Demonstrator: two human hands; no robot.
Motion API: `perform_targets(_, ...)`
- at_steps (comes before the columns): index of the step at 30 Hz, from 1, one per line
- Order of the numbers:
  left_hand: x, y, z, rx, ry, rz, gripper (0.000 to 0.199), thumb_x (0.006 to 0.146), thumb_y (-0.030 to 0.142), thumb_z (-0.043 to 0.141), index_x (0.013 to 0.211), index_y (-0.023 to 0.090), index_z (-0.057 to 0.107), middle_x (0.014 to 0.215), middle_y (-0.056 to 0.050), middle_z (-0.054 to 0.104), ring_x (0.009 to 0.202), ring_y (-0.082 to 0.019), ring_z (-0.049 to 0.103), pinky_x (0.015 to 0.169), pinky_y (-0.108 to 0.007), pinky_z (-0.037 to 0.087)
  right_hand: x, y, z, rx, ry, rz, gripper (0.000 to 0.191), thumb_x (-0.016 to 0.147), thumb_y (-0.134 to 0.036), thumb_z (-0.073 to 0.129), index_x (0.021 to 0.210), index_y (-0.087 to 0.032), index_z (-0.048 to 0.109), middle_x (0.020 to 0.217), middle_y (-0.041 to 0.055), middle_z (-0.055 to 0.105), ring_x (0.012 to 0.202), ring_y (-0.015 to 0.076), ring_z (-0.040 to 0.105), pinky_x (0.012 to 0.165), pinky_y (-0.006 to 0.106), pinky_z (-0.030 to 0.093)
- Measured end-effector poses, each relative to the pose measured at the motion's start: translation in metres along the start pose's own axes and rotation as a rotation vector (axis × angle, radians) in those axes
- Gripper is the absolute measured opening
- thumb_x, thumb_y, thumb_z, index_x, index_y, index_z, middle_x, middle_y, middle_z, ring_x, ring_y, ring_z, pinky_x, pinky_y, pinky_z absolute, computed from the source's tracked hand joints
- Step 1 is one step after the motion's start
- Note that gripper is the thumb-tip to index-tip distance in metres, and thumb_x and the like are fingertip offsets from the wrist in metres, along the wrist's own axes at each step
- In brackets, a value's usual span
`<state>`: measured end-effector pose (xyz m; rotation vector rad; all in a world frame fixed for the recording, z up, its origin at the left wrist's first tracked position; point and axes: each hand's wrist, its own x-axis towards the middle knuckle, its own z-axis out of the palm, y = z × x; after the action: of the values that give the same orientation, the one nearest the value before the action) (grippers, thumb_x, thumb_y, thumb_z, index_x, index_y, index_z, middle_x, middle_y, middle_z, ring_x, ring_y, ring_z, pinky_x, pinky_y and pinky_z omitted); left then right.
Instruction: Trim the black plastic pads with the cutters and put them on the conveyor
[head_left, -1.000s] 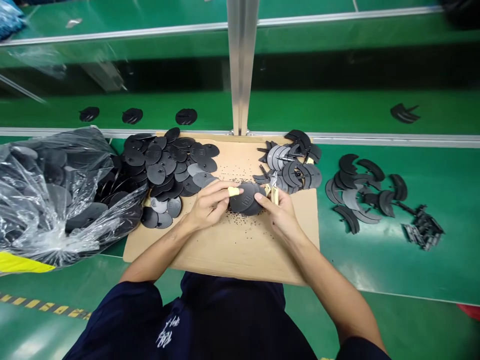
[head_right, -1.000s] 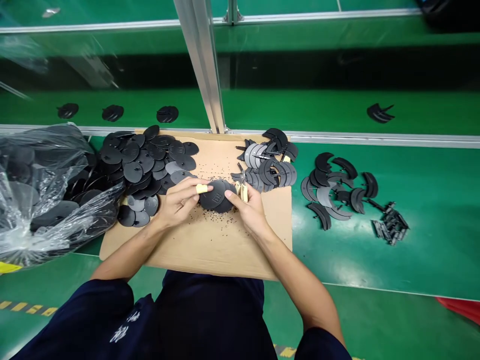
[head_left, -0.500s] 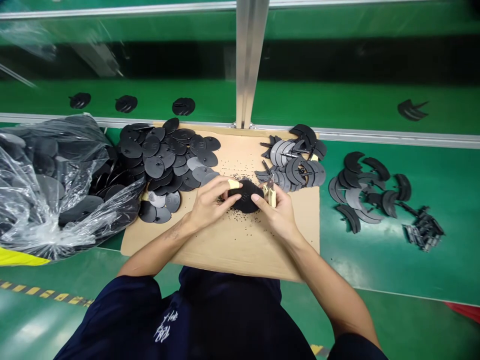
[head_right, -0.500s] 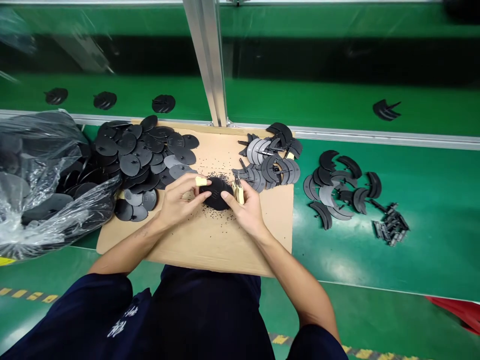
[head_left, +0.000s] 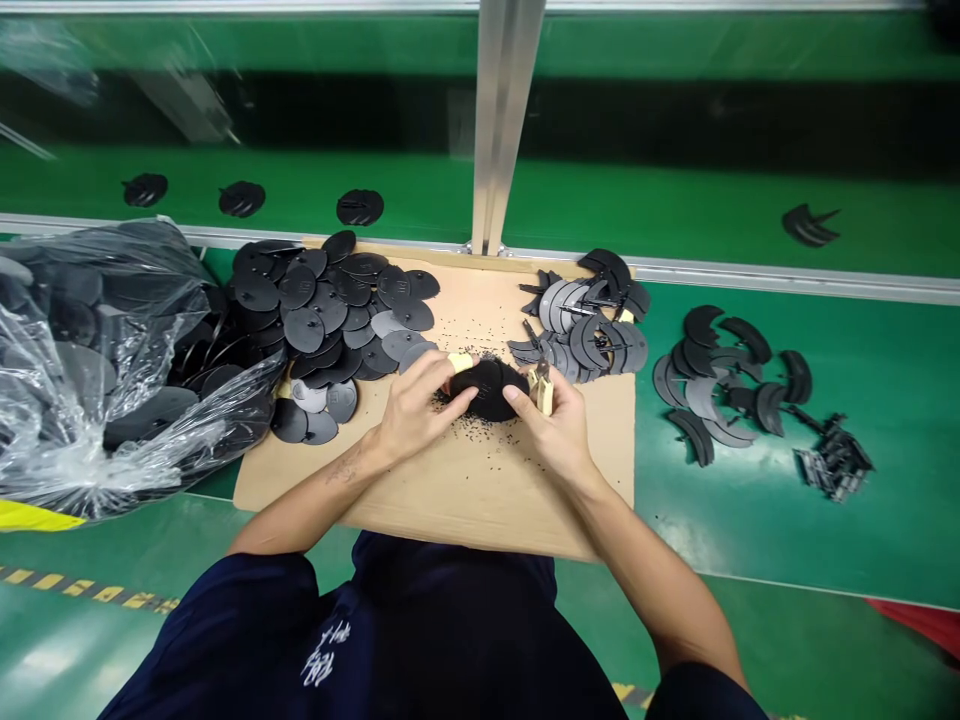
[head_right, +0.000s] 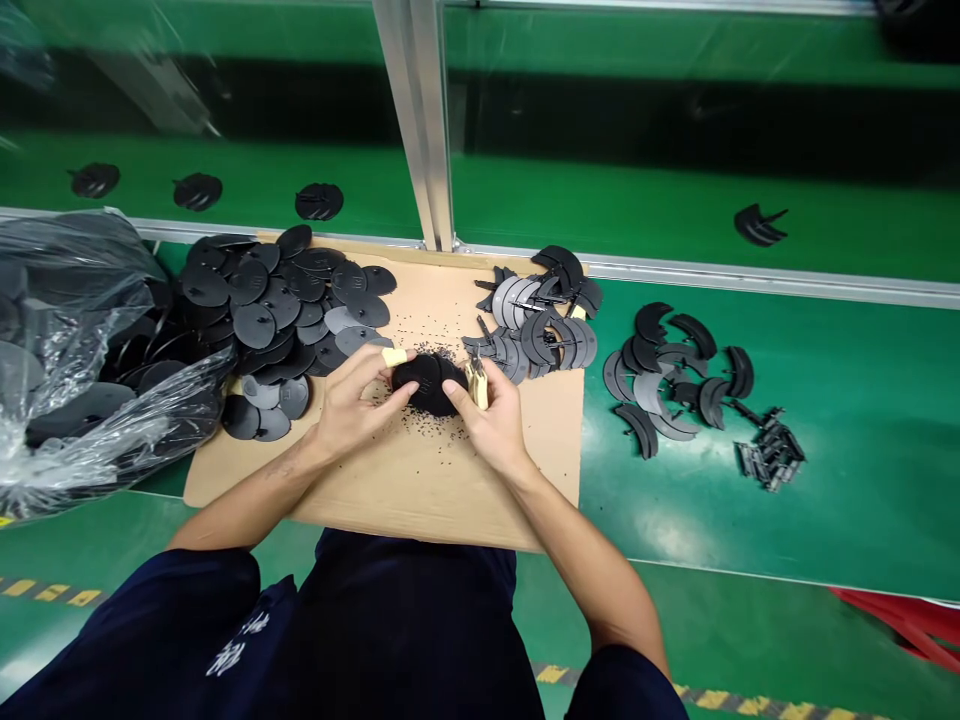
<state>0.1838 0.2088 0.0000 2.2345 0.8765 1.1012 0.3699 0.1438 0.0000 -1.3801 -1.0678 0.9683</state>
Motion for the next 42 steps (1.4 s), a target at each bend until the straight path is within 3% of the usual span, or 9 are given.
perform_targets(6, 0.000, 0.002, 0.002, -0.049, 0.019, -0.054, 0.025, 0.094, 0.029, 0.069, 0.116, 0.018, 0.069, 0.078, 0.002, 0.054, 0.067, -0.009, 0.051, 0.063, -0.021, 0.049, -0.001, -0.002, 0.001, 0.037, -0.014, 0.010, 0.036, 0.082, -0.054, 0.077, 0.092, -0.023, 0.062, 0.078, -0.0021, 0.057, 0.069, 0.0147, 0.052, 0.065, 0.029, 0.049)
perform_targets(9, -0.001, 0.001, 0.005, -0.104, 0.031, -0.147, 0.029, 0.092, 0.031, 0.070, 0.119, 0.019, 0.068, 0.088, -0.001, 0.060, 0.070, -0.009, 0.054, 0.065, -0.022, 0.052, -0.002, -0.002, 0.003, 0.077, -0.010, 0.005, 0.033, 0.083, -0.051, 0.077, 0.091, -0.023, 0.061, 0.079, -0.0023, 0.057, 0.069, 0.0141, 0.052, 0.066, 0.029, 0.048)
perform_targets(13, -0.004, -0.001, 0.010, -0.359, -0.069, -0.300, 0.032, 0.095, 0.036, 0.065, 0.122, 0.018, 0.067, 0.110, -0.007, 0.070, 0.091, -0.015, 0.068, 0.080, -0.027, 0.059, -0.005, -0.001, 0.004, 0.075, -0.004, 0.001, 0.030, 0.085, -0.048, 0.075, 0.091, -0.023, 0.060, 0.077, -0.0031, 0.056, 0.067, 0.0133, 0.050, 0.065, 0.029, 0.047)
perform_targets(16, -0.004, -0.003, 0.010, -0.461, -0.138, -0.340, 0.027, 0.098, 0.038, 0.061, 0.110, 0.015, 0.072, 0.099, -0.006, 0.076, 0.086, -0.016, 0.071, 0.078, -0.027, 0.061, -0.006, -0.001, 0.003, 0.012, -0.003, -0.006, 0.030, 0.086, -0.050, 0.073, 0.091, -0.023, 0.061, 0.076, -0.0031, 0.056, 0.065, 0.0133, 0.050, 0.062, 0.028, 0.046)
perform_targets(19, -0.003, -0.002, 0.003, -0.336, -0.149, -0.277, 0.025, 0.096, 0.034, 0.064, 0.111, 0.015, 0.074, 0.099, -0.006, 0.078, 0.086, -0.016, 0.073, 0.080, -0.027, 0.062, -0.004, -0.003, -0.002, -0.113, 0.000, -0.089, 0.028, 0.088, -0.049, 0.072, 0.093, -0.023, 0.063, 0.081, -0.0009, 0.062, 0.071, 0.0151, 0.056, 0.065, 0.030, 0.049)
perform_targets(24, -0.001, 0.001, -0.006, -0.161, -0.167, -0.011, 0.032, 0.095, 0.023, 0.065, 0.126, 0.018, 0.069, 0.113, -0.009, 0.078, 0.101, -0.018, 0.075, 0.091, -0.031, 0.062, 0.001, -0.005, -0.010, -0.276, -0.052, -0.328, 0.016, 0.090, -0.037, 0.073, 0.096, -0.023, 0.068, 0.100, 0.0044, 0.071, 0.091, 0.0189, 0.066, 0.078, 0.033, 0.054)
perform_targets(28, 0.000, 0.004, -0.004, -0.242, -0.158, -0.050, 0.039, 0.095, 0.025, 0.067, 0.133, 0.018, 0.064, 0.111, -0.008, 0.079, 0.098, -0.016, 0.076, 0.089, -0.030, 0.062, -0.002, -0.001, -0.008, -0.259, -0.087, -0.328, 0.010, 0.092, -0.033, 0.070, 0.093, -0.024, 0.068, 0.090, 0.0037, 0.073, 0.081, 0.0189, 0.068, 0.075, 0.035, 0.056)
perform_targets(31, 0.000, 0.006, -0.002, -0.336, -0.113, -0.087, 0.030, 0.094, 0.030, 0.070, 0.122, 0.020, 0.071, 0.105, -0.007, 0.080, 0.093, -0.016, 0.075, 0.082, -0.028, 0.062, -0.004, 0.000, -0.004, -0.197, -0.092, -0.359, 0.007, 0.090, -0.029, 0.072, 0.092, -0.024, 0.069, 0.092, 0.0045, 0.075, 0.083, 0.0201, 0.071, 0.078, 0.036, 0.058)
perform_targets(42, 0.001, 0.005, -0.006, -0.262, -0.061, 0.055, 0.027, 0.094, 0.024, 0.071, 0.120, 0.018, 0.072, 0.100, -0.008, 0.080, 0.086, -0.015, 0.071, 0.078, -0.028, 0.059, -0.007, -0.001, -0.001, -0.204, -0.111, -0.311, 0.012, 0.090, -0.035, 0.073, 0.090, -0.024, 0.069, 0.091, 0.0054, 0.076, 0.083, 0.0206, 0.072, 0.079, 0.037, 0.059)
